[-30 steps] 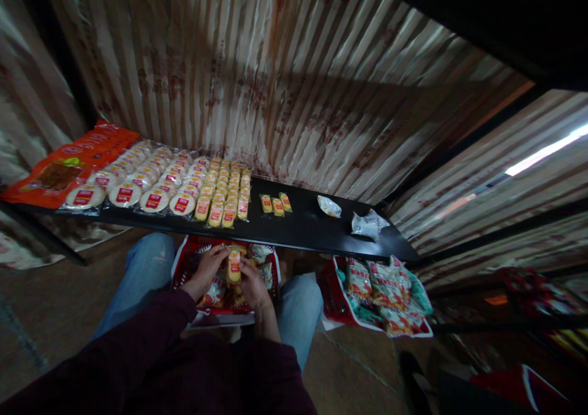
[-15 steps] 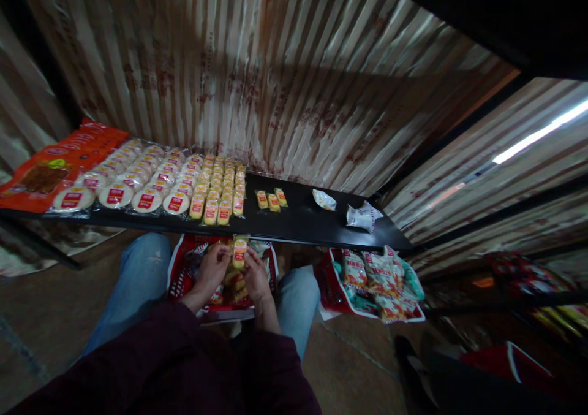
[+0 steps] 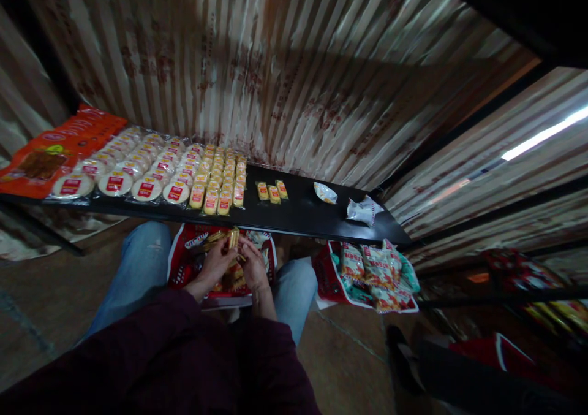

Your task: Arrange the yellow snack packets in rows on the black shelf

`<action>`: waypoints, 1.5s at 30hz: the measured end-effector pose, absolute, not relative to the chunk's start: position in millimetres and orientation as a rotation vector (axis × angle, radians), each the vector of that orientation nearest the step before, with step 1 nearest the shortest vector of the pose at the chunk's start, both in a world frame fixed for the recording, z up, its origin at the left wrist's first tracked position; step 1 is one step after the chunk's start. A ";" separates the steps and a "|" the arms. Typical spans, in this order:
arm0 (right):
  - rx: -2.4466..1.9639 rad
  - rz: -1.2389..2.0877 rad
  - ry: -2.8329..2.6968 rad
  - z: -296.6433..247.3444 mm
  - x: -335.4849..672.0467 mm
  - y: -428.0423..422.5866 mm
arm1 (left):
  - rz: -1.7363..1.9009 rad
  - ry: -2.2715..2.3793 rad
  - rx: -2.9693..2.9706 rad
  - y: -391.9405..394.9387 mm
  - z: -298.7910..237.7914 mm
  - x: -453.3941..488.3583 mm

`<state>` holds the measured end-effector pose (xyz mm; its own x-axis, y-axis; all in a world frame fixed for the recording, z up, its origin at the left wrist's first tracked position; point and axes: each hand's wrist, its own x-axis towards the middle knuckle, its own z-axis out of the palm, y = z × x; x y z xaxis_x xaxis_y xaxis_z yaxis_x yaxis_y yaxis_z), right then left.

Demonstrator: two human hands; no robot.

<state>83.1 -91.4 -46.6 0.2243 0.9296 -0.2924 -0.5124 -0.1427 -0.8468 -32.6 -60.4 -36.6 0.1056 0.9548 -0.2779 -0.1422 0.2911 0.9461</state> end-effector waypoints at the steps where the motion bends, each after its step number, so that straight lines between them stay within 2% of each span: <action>1: -1.118 1.338 -0.508 -47.7 83.0 -91.3 | 1.000 1.162 0.926 -61.0 -37.0 -32.9; 12: -1.139 1.289 -0.478 -46.9 83.0 -88.1 | 0.915 1.164 0.538 -66.2 -47.6 -35.9; 19: -1.162 1.394 -0.494 -46.3 74.2 -90.0 | 0.915 1.241 0.292 -60.9 -63.6 -39.2; 25: -1.115 1.438 -0.570 -42.7 73.9 -91.6 | 0.704 1.009 0.138 -62.5 -60.7 -47.0; 31: -1.100 1.417 -0.552 -46.6 74.2 -90.8 | 0.676 0.969 0.109 -61.3 -60.7 -50.0; 36: -1.282 1.282 -0.635 -67.2 73.1 -87.3 | 0.772 1.140 0.134 -61.9 -69.4 -49.0; 45: -1.727 0.934 -1.305 -80.4 68.7 -89.4 | 0.951 1.384 0.461 -73.3 -68.8 -37.6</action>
<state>68.7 -89.4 -80.4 0.2083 0.9724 -0.1052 0.4131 -0.1850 -0.8917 -37.6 -73.3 -68.8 -0.0877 0.7842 -0.6142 -0.2923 0.5692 0.7685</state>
